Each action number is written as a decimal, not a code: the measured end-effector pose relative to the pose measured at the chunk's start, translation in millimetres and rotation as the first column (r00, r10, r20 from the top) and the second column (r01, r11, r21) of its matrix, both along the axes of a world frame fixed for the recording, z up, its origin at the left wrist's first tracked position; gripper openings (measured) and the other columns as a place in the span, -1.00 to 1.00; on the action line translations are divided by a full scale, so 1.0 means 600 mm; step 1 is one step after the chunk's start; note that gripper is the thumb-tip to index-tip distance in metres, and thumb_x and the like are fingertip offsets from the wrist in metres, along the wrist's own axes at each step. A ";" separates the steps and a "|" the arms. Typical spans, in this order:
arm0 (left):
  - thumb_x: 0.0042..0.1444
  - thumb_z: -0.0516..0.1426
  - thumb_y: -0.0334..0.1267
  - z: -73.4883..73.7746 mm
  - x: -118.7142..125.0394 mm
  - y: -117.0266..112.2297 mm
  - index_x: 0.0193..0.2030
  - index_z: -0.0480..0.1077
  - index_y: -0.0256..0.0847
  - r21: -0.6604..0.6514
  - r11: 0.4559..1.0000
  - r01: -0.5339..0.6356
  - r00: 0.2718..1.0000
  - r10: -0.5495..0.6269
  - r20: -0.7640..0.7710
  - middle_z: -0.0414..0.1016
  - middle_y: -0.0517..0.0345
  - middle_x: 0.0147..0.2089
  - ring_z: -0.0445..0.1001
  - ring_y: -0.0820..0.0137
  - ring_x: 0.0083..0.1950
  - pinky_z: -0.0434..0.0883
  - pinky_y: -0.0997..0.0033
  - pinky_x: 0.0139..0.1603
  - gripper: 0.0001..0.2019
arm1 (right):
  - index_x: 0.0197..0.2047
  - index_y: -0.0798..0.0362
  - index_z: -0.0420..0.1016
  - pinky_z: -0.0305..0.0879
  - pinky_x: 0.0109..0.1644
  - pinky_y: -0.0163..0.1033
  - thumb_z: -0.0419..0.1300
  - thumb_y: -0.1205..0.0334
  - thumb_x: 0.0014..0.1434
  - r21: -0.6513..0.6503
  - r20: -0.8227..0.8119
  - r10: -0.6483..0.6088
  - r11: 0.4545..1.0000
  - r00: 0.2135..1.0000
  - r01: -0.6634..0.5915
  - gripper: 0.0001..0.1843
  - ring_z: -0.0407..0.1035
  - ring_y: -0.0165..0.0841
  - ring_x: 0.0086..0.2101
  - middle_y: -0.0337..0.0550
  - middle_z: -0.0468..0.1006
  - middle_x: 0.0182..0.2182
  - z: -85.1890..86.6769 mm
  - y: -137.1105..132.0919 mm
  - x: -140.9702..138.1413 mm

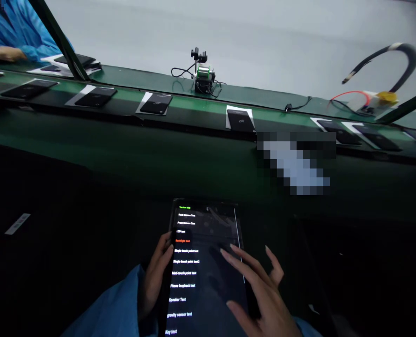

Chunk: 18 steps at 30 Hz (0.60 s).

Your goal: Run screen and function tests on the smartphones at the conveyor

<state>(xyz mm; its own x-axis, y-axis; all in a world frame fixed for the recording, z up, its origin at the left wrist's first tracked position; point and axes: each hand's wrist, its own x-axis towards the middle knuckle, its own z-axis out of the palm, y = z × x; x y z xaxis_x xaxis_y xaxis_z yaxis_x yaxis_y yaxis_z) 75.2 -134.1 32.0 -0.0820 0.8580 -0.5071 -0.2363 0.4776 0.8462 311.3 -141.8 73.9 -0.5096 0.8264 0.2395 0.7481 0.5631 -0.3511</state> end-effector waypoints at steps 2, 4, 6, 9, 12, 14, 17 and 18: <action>0.09 0.07 0.13 0.002 0.000 -0.002 0.05 0.28 -0.03 -0.021 1.000 0.013 1.000 -0.014 -0.003 0.40 0.12 0.12 0.25 0.15 0.25 0.24 0.17 0.18 -0.55 | 0.36 0.03 -0.08 -0.58 0.37 -0.05 0.08 0.10 0.27 0.009 0.043 -0.003 1.000 0.999 0.002 -0.33 0.13 -0.27 0.24 -0.23 0.32 0.21 -0.008 0.008 0.002; 0.10 0.05 0.14 0.004 -0.001 -0.003 0.06 0.26 -0.02 -0.040 0.999 0.020 1.000 -0.021 -0.007 0.39 0.10 0.13 0.25 0.14 0.26 0.24 0.15 0.18 -0.54 | 0.37 0.06 -0.12 -0.60 0.36 -0.04 0.07 0.12 0.28 0.026 0.049 -0.015 1.000 0.999 0.014 -0.31 0.09 -0.28 0.26 -0.21 0.29 0.23 -0.015 0.016 0.003; 0.09 0.05 0.15 0.005 0.000 -0.003 0.07 0.26 -0.03 -0.054 0.998 0.023 1.000 -0.023 -0.010 0.37 0.08 0.15 0.24 0.12 0.26 0.25 0.12 0.17 -0.52 | 0.36 0.07 -0.12 -0.61 0.36 -0.04 0.05 0.12 0.29 0.045 0.041 -0.035 0.998 0.999 0.033 -0.33 0.06 -0.29 0.26 -0.19 0.29 0.23 -0.018 0.022 0.003; 0.07 0.06 0.16 0.006 0.000 -0.003 0.08 0.24 -0.03 -0.064 0.998 0.016 1.000 -0.017 0.000 0.37 0.07 0.14 0.25 0.10 0.25 0.26 0.09 0.16 -0.50 | 0.36 0.08 -0.10 -0.60 0.36 -0.03 0.04 0.11 0.29 0.054 0.038 -0.029 0.998 0.999 0.027 -0.34 0.03 -0.29 0.28 -0.18 0.29 0.23 -0.019 0.026 0.002; 0.07 0.06 0.16 0.004 0.000 -0.001 0.08 0.24 -0.04 -0.044 0.999 0.019 1.000 -0.019 -0.001 0.37 0.06 0.14 0.25 0.09 0.24 0.24 0.08 0.18 -0.50 | 0.35 0.09 -0.09 -0.58 0.36 0.00 0.05 0.09 0.28 0.058 0.042 -0.010 0.998 0.999 0.007 -0.34 0.01 -0.27 0.28 -0.16 0.29 0.23 -0.019 0.027 0.000; 0.07 0.06 0.16 0.002 0.000 0.000 0.09 0.23 -0.04 -0.054 0.998 0.022 1.000 -0.022 -0.006 0.36 0.05 0.14 0.25 0.09 0.24 0.21 0.06 0.20 -0.49 | 0.34 0.07 -0.07 -0.62 0.35 0.00 0.07 0.08 0.28 0.044 0.064 0.003 0.999 0.998 -0.005 -0.34 0.02 -0.27 0.28 -0.18 0.30 0.23 -0.020 0.027 -0.001; 0.05 0.07 0.17 -0.001 -0.001 0.000 0.09 0.24 -0.05 -0.082 0.996 0.026 1.000 -0.027 -0.007 0.36 0.04 0.14 0.25 0.09 0.25 0.21 0.06 0.20 -0.47 | 0.33 0.03 -0.04 -0.68 0.34 -0.03 0.08 0.07 0.28 0.006 0.068 0.015 1.000 0.998 -0.016 -0.37 0.05 -0.29 0.27 -0.21 0.32 0.22 -0.022 0.023 -0.002; 0.05 0.07 0.17 -0.002 0.000 0.000 0.09 0.24 -0.05 -0.077 0.997 0.024 1.000 -0.024 -0.003 0.36 0.05 0.15 0.24 0.10 0.25 0.21 0.07 0.21 -0.47 | 0.32 0.03 -0.02 -0.68 0.34 -0.03 0.06 0.08 0.29 0.011 0.036 0.004 1.000 0.999 -0.005 -0.39 0.07 -0.29 0.26 -0.21 0.33 0.21 -0.023 0.021 -0.001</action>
<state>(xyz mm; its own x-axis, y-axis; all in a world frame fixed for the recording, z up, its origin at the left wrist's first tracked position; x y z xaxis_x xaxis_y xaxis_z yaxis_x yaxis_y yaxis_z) 75.0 -134.2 30.9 -0.0638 0.8180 -0.5717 -0.2207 0.5471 0.8074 310.7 -129.2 60.0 -0.5220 0.8214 0.2299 0.7575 0.5703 -0.3176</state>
